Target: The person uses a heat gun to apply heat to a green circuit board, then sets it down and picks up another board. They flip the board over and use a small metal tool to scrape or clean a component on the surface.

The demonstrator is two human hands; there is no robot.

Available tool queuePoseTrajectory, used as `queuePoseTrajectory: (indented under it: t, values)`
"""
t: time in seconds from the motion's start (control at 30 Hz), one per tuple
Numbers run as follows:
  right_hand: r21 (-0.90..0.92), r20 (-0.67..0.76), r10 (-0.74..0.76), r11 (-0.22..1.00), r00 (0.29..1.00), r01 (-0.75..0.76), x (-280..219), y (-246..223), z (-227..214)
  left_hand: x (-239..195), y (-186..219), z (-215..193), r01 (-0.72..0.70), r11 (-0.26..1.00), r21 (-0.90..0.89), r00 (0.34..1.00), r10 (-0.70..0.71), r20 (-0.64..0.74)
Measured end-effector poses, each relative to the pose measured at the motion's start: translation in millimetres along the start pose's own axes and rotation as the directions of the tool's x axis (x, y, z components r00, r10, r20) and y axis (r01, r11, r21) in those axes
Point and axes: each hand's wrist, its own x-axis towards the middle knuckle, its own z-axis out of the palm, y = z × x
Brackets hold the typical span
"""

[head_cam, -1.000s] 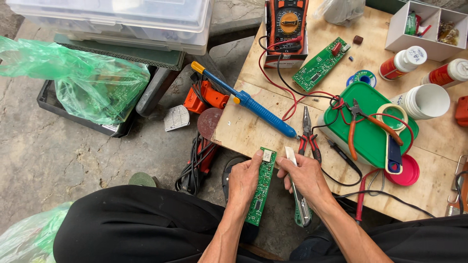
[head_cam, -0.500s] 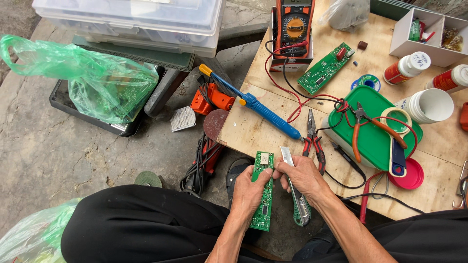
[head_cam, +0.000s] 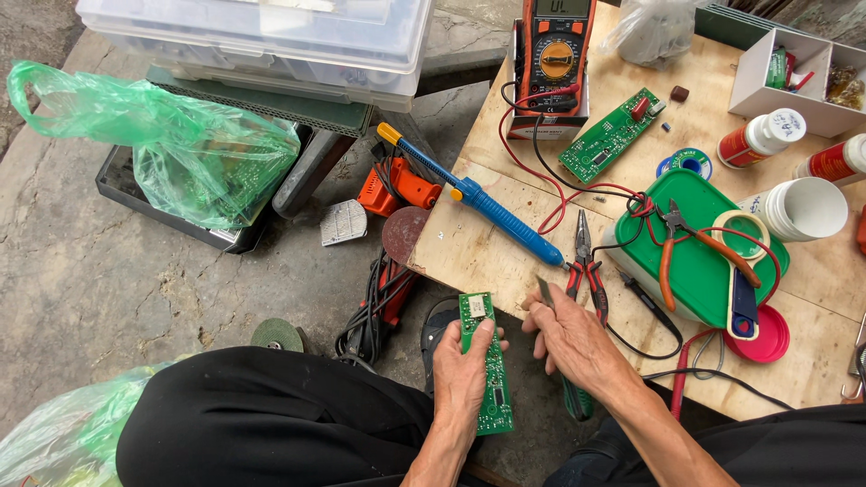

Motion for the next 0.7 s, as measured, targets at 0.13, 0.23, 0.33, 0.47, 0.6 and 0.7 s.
queuePoseTrajectory:
  t: [0.13,0.23,0.33,0.47,0.6,0.7]
  values:
    - [0.012,-0.006,-0.063,0.998,0.998,0.063,-6.2,-4.9,2.6,-4.3,20.2,-2.7,-0.193,0.977,0.091,0.969,0.204,-0.142]
    - [-0.159,-0.017,0.004,0.987,1.0,-0.007,-3.3,-4.9,7.1,11.6,40.2,-13.0,-0.196,0.947,0.255,0.887,0.282,-0.366]
    - [-0.3,-0.004,0.081,0.951,0.997,-0.079,-1.3,1.5,11.9,36.6,55.9,-23.3,-0.27,0.961,-0.055,0.857,0.214,-0.468]
    - [-0.136,0.022,-0.08,0.987,0.997,0.083,-9.0,-2.8,26.9,35.3,74.6,-37.9,-0.129,0.98,0.152,0.918,0.176,-0.356]
    - [-0.133,0.078,-0.046,0.99,0.996,0.056,-38.8,-58.5,29.9,29.0,89.1,-51.7,-0.129,0.977,0.168,0.949,0.171,-0.264]
    - [-0.266,0.076,-0.206,0.939,0.976,0.219,-21.0,-61.8,43.2,32.7,98.1,-64.1,-0.185,0.943,0.276,0.953,0.241,-0.184]
